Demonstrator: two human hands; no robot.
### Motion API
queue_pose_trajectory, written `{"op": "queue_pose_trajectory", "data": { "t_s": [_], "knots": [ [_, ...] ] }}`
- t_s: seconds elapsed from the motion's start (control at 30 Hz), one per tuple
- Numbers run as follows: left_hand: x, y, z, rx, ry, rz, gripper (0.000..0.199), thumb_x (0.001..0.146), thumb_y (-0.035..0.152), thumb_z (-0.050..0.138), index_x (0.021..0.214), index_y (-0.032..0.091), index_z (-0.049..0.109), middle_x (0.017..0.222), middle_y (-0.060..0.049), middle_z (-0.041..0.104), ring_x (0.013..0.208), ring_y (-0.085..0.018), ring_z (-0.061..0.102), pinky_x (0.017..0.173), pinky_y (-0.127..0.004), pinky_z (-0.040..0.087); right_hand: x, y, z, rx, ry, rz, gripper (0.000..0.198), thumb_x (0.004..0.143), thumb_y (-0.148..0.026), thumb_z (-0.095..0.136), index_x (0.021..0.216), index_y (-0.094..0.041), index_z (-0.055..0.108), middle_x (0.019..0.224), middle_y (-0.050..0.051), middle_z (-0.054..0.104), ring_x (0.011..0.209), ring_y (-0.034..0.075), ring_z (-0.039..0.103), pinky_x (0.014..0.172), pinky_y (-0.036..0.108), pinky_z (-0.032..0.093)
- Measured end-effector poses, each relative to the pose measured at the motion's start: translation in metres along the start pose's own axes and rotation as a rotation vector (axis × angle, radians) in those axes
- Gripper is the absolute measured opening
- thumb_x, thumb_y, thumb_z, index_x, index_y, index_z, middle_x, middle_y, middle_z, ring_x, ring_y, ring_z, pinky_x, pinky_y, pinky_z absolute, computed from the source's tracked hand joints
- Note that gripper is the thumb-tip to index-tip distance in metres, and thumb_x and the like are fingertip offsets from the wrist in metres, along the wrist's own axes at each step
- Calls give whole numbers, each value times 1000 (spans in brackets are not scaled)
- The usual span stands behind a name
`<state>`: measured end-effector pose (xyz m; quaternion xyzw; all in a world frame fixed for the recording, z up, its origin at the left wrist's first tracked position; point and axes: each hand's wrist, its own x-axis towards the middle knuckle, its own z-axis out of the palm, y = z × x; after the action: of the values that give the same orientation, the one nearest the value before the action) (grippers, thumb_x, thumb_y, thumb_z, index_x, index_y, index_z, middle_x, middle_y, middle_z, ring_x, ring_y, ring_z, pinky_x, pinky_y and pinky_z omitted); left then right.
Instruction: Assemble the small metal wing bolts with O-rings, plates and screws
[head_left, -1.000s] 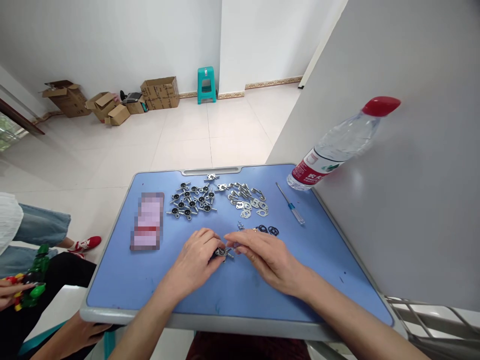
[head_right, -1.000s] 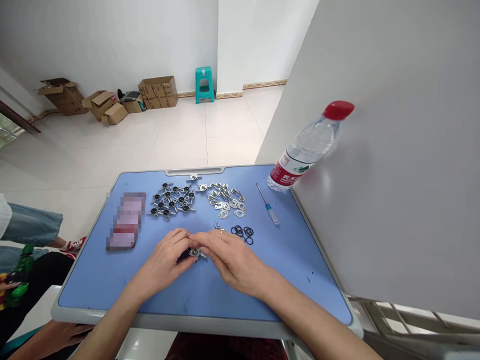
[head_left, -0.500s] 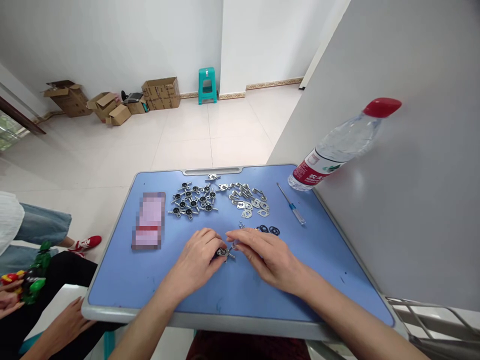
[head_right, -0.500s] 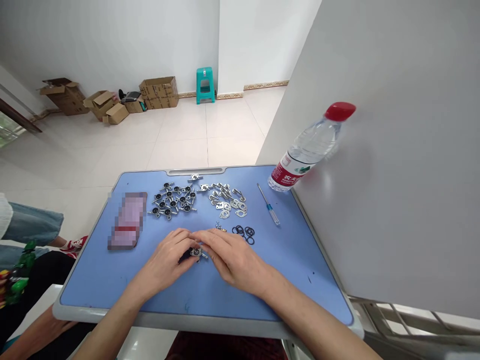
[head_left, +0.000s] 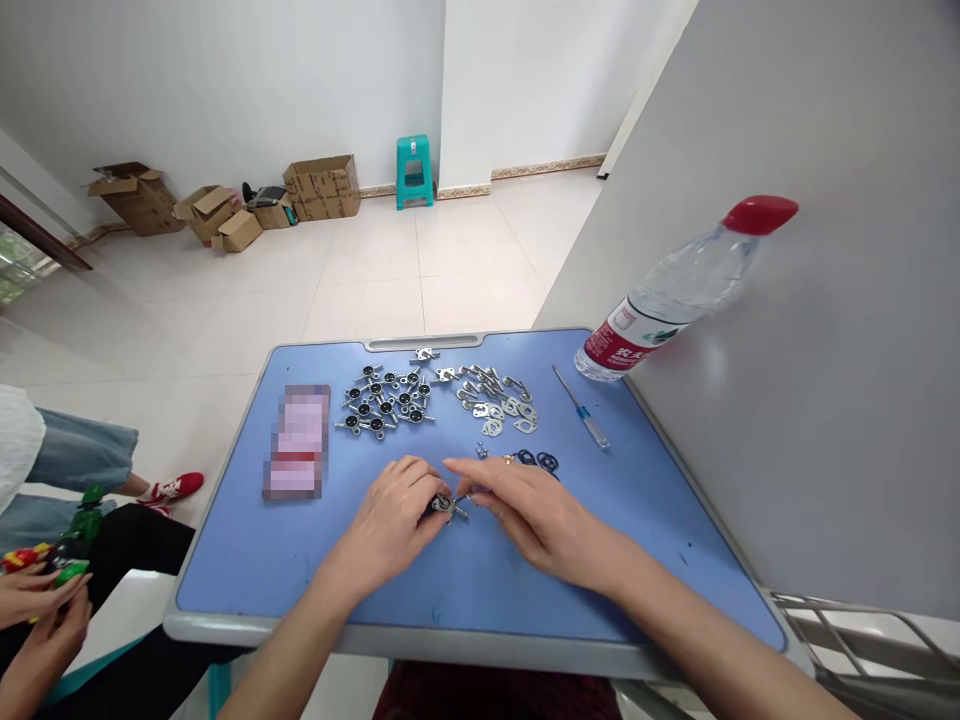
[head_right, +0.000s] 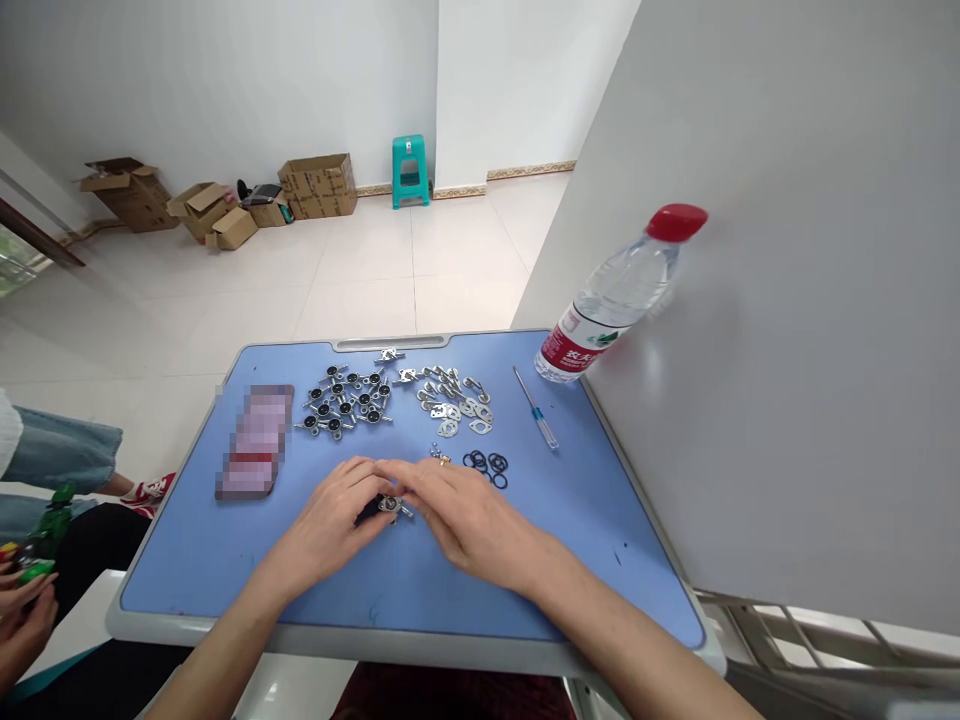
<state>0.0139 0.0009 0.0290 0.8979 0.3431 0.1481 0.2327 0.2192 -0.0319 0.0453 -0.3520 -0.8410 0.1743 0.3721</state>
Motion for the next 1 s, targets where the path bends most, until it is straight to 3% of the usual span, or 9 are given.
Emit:
{"op": "queue_pose_trajectory", "data": {
  "t_s": [0.23, 0.4, 0.53, 0.63, 0.77, 0.83, 1.0],
  "knots": [
    [1, 2, -2, -23, -27, -24, 5, 91, 14, 60, 91, 19, 58, 96, -3, 63, 94, -21, 56, 79, -36, 48, -1, 4, 18, -88, 176, 4, 20, 102, -24, 42, 117, -21, 56, 82, 3, 71, 67, 13, 65, 60, 23, 51],
    [1, 1, -1, -22, -15, -20, 3, 91, 18, 61, 92, 20, 58, 97, -3, 64, 95, -22, 57, 80, -37, 48, -2, 7, 19, -195, 262, 15, 17, 101, -32, 46, 101, -20, 57, 64, -2, 63, 51, 12, 57, 50, 22, 43],
    [1, 0, -1, -12, -1, -22, 5, 90, 17, 62, 92, 19, 58, 96, -3, 65, 94, -22, 58, 80, -37, 48, 0, 1, 13, -188, 154, 31, 22, 103, -29, 37, 114, -18, 52, 78, 4, 65, 63, 15, 60, 54, 25, 47],
    [1, 0, -1, -6, 1, -18, 6, 90, 18, 63, 92, 20, 58, 96, -2, 65, 94, -22, 58, 80, -37, 48, 2, -3, 8, -55, 96, 41, 27, 102, -19, 31, 124, -17, 48, 91, 9, 65, 77, 17, 61, 64, 28, 51],
    [1, 0, -1, 1, 0, -21, 5, 90, 19, 63, 92, 20, 58, 95, -3, 65, 93, -21, 58, 79, -36, 47, 0, 1, 10, -73, 193, 37, 13, 101, -23, 44, 103, -19, 57, 74, 2, 62, 63, 14, 55, 57, 24, 45],
    [1, 0, -1, 6, -2, -20, 5, 90, 19, 63, 91, 19, 58, 95, -3, 65, 92, -21, 57, 79, -36, 47, -2, 3, 12, -114, 230, 44, 15, 100, -28, 48, 90, -20, 57, 65, -1, 58, 55, 12, 50, 53, 23, 40],
    [1, 0, 0, 3, 9, -23, 7, 91, 23, 63, 91, 19, 59, 94, -3, 65, 92, -21, 58, 79, -36, 47, -3, 2, 8, -25, 117, 41, 17, 101, -27, 43, 93, -19, 55, 72, 2, 62, 58, 13, 51, 53, 24, 40]
  ]
}}
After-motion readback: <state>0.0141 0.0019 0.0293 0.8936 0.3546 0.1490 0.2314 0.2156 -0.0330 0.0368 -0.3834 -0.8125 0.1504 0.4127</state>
